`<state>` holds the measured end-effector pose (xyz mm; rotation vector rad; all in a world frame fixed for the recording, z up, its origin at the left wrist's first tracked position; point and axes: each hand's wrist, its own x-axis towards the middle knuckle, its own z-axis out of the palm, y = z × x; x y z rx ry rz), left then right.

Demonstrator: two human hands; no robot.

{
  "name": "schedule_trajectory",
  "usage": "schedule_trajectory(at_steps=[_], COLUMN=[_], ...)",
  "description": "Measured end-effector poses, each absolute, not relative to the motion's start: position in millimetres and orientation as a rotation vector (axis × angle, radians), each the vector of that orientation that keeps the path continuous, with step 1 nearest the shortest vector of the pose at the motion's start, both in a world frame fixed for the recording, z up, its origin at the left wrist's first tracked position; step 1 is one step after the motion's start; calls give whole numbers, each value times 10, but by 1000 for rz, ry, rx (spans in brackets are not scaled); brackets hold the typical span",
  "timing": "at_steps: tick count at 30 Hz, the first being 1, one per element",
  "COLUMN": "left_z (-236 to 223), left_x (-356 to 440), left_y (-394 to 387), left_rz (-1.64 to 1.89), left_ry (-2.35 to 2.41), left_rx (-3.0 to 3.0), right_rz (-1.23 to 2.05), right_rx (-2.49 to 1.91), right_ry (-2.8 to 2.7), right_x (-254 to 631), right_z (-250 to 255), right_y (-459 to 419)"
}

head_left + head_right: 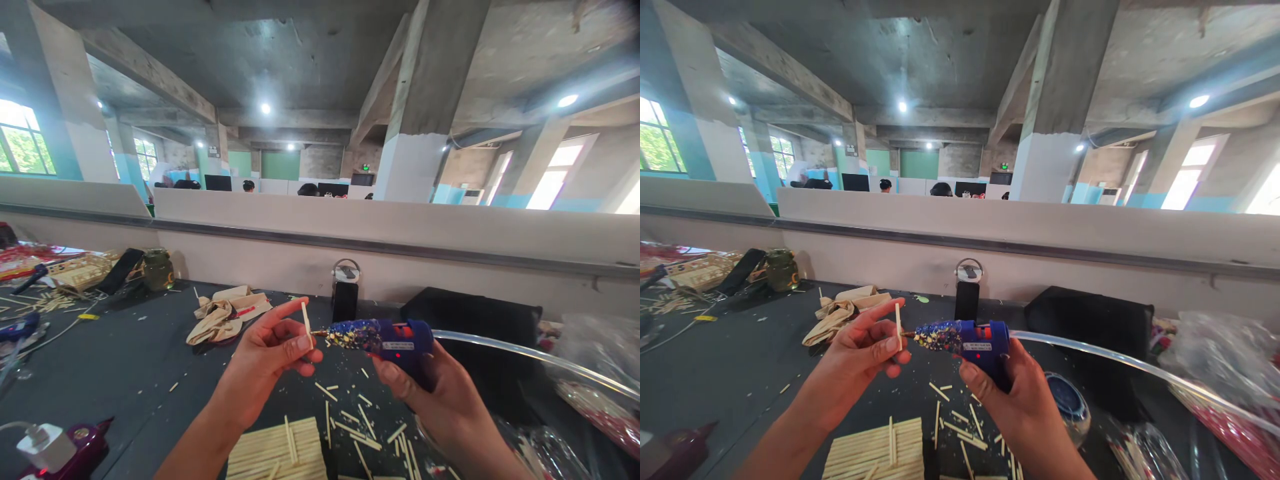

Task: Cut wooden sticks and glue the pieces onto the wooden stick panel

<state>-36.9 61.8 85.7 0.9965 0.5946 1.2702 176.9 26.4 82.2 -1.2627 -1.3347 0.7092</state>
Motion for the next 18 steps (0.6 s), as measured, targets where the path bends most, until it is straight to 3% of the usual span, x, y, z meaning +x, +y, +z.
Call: schedule_trajectory(at_steps=[18], left_z=[868], left_x=[-374], left_y=[618], left_rz=[1288], left_ry=[591], left_rx=[1000], right_rz=[705], right_rx=[-1247], right_ry=[-1348], right_x=[1779], right_z=[783], right_y=[271])
